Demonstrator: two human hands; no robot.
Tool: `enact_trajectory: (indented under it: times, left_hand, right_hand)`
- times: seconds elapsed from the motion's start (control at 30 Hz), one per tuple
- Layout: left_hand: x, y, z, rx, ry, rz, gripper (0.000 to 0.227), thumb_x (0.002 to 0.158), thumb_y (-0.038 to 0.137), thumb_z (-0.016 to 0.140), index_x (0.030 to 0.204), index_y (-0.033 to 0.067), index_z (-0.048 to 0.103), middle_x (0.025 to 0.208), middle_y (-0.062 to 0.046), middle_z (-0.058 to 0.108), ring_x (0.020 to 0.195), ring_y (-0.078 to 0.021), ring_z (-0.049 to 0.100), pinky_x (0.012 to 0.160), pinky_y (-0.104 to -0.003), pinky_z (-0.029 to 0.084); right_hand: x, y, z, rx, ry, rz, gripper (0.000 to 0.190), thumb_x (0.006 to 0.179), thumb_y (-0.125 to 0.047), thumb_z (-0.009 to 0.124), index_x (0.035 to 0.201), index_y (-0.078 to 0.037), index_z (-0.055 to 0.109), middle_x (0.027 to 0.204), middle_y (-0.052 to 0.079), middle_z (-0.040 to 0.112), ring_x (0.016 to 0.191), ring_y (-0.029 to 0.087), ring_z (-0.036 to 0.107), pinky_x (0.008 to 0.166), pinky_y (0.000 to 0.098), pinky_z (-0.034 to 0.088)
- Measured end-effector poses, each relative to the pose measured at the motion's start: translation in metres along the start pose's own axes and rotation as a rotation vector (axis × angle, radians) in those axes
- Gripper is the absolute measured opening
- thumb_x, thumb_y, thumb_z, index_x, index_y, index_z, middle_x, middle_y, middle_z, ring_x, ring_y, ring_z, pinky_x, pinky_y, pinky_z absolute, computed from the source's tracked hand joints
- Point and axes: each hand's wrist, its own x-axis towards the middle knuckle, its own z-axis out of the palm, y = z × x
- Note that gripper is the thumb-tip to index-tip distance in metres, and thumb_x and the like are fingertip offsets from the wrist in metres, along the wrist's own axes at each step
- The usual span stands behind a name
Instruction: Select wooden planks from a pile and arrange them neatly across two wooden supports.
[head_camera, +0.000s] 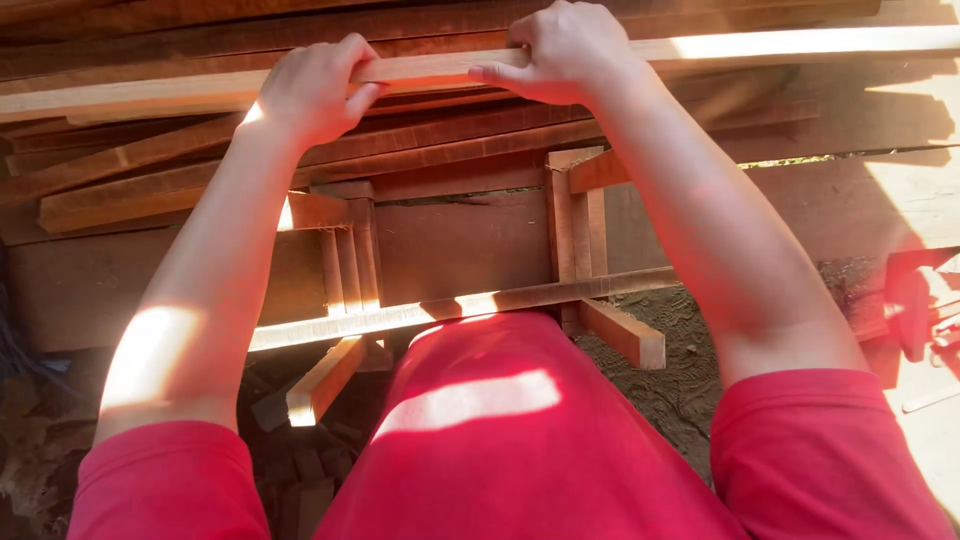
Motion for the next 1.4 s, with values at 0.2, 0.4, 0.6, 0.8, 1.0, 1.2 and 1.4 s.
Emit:
enact_trajectory:
  times: [0.2, 0.4, 0.6, 0.8, 1.0, 1.2, 1.4]
  left_hand:
    - [-0.046, 0.079, -0.071, -0.106, 0.071, 0.205, 0.031, 0.095, 0.026, 0.083, 0.109, 0.0035, 0.069, 0.09, -0.011, 0.073, 0.072, -0.0327, 0.065, 0.064, -0.044, 0.049]
    - [-0.097, 0.139, -0.113, -0.185, -0.452, -0.268, 0.052, 0.094, 0.057, 0.063, 0.129, 0.0198, 0.07, 0.09, -0.008, 0.078, 0.064, -0.0322, 0.069, 0.06, -0.044, 0.052]
    - [-0.125, 0.126, -0.061, -0.332, -0.649, -0.196, 0.048, 0.096, 0.05, 0.061, 0.129, 0.0161, 0.067, 0.117, -0.014, 0.073, 0.115, -0.0356, 0.067, 0.096, -0.048, 0.054]
    - [-0.118, 0.079, 0.053, -0.086, -0.458, -0.009, 0.048, 0.093, 0.042, 0.069, 0.133, 0.015, 0.065, 0.115, -0.013, 0.069, 0.11, -0.0391, 0.068, 0.093, -0.054, 0.055]
    - [-0.103, 0.066, 0.12, 0.013, -0.529, 0.008, 0.051, 0.091, 0.043, 0.073, 0.137, 0.0227, 0.063, 0.125, -0.004, 0.065, 0.113, -0.0335, 0.067, 0.094, -0.046, 0.057]
    - [-0.096, 0.06, 0.17, 0.008, -0.64, -0.097, 0.049, 0.095, 0.042, 0.07, 0.139, 0.0224, 0.062, 0.126, -0.003, 0.062, 0.121, -0.0322, 0.061, 0.1, -0.049, 0.054]
    - [-0.106, 0.05, 0.248, 0.012, -0.655, -0.313, 0.053, 0.097, 0.041, 0.068, 0.146, 0.0353, 0.052, 0.134, 0.0, 0.059, 0.127, -0.0305, 0.054, 0.103, -0.053, 0.044]
  right_hand:
    - [-0.064, -0.049, -0.075, 0.099, -0.261, 0.05, 0.079, 0.103, -0.077, 0.061, 0.09, -0.001, 0.077, 0.067, 0.016, 0.069, 0.052, 0.031, 0.061, 0.057, 0.045, 0.052]
    - [-0.127, -0.072, -0.068, 0.186, -0.331, 0.09, 0.065, 0.093, -0.072, 0.066, 0.084, -0.009, 0.076, 0.067, 0.008, 0.07, 0.055, 0.026, 0.062, 0.059, 0.0408, 0.052]
    - [-0.145, -0.079, -0.012, 0.331, -0.426, 0.188, 0.053, 0.083, -0.075, 0.07, 0.107, -0.028, 0.077, 0.092, 0.004, 0.077, 0.097, 0.033, 0.072, 0.089, 0.046, 0.055]
    - [-0.122, -0.065, 0.07, -0.035, -0.297, 0.027, 0.051, 0.089, -0.067, 0.066, 0.109, -0.022, 0.078, 0.09, 0.005, 0.078, 0.087, 0.03, 0.077, 0.079, 0.0454, 0.061]
    - [-0.099, -0.062, 0.139, -0.083, -0.478, 0.067, 0.043, 0.089, -0.052, 0.068, 0.095, -0.01, 0.079, 0.087, 0.01, 0.077, 0.081, 0.034, 0.076, 0.073, 0.0476, 0.063]
    - [-0.097, -0.059, 0.198, -0.04, -0.522, 0.18, 0.053, 0.095, -0.053, 0.063, 0.118, -0.007, 0.074, 0.111, 0.013, 0.075, 0.103, 0.039, 0.073, 0.088, 0.0555, 0.058]
    - [-0.091, -0.053, 0.254, 0.079, -0.519, 0.231, 0.061, 0.089, -0.055, 0.052, 0.143, -0.027, 0.06, 0.148, 0.009, 0.059, 0.139, 0.035, 0.051, 0.122, 0.065, 0.018]
